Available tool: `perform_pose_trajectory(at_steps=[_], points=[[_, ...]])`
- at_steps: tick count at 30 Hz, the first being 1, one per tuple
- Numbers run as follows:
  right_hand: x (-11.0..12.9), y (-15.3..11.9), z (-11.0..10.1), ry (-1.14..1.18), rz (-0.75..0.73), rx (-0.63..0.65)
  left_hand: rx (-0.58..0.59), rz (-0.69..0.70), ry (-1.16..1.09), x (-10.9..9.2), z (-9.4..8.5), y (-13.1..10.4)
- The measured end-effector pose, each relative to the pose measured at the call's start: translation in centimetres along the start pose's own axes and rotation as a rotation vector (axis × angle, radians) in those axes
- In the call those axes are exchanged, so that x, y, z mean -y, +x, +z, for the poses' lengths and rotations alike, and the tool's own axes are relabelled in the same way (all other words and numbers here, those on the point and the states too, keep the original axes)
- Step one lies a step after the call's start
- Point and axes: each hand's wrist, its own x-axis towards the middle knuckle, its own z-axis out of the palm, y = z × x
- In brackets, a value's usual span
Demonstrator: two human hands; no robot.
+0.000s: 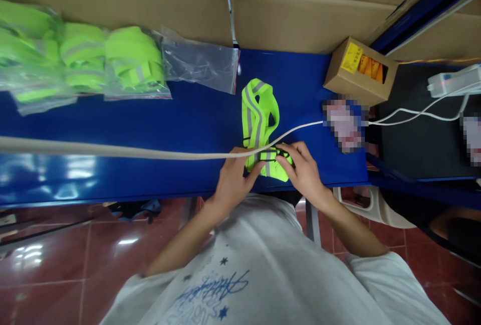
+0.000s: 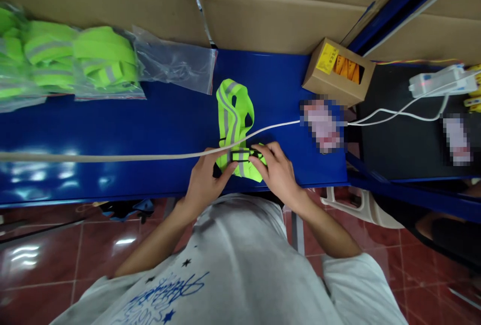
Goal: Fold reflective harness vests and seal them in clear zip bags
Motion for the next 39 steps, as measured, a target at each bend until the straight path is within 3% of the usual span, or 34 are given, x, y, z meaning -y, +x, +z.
perform_pose_trajectory(at_steps=[4, 9, 13, 16, 20, 23, 28, 35, 39], points=[[-0.1, -0.2, 1.1, -0.028, -0.019, -0.139, -0.021, -0.014, 0.097, -0.2, 0.2, 0.2], [-0.4, -1.0, 0.3, 0.114, -0.080, -0.084, -0.002, -0.059, 0.058, -0.1, 0.1, 0.2], [0.1, -2.5, -0.5, 0.072, -0.156, -0.047, 0.000, -0.051, 0.056, 0.2, 0.0, 0.3], [0.3, -3.5, 0.1, 0.105, -0.229, 0.013, -0.003, -0.026, 0.045, 0.4, 0.0, 0.3], [0.3, -3.9, 1.3, 0.147, -0.246, 0.001, 0.014, -0.012, 0.018, 0.7, 0.1, 0.3], [0.2, -3.7, 1.2, 0.109, -0.186, -0.034, 0.007, -0.024, 0.017, 0.7, 0.1, 0.2], [1.0, -3.9, 1.1, -0.118, 0.087, -0.143, -0.034, -0.044, 0.003, 0.6, 0.2, 0.1], [1.9, -3.5, 2.2, -0.108, -0.009, 0.058, -0.027, 0.013, -0.001, 0.9, 0.1, 0.2], [1.5, -2.3, 1.6, -0.040, -0.128, 0.087, -0.047, 0.031, 0.003, 0.9, 0.1, 0.1]])
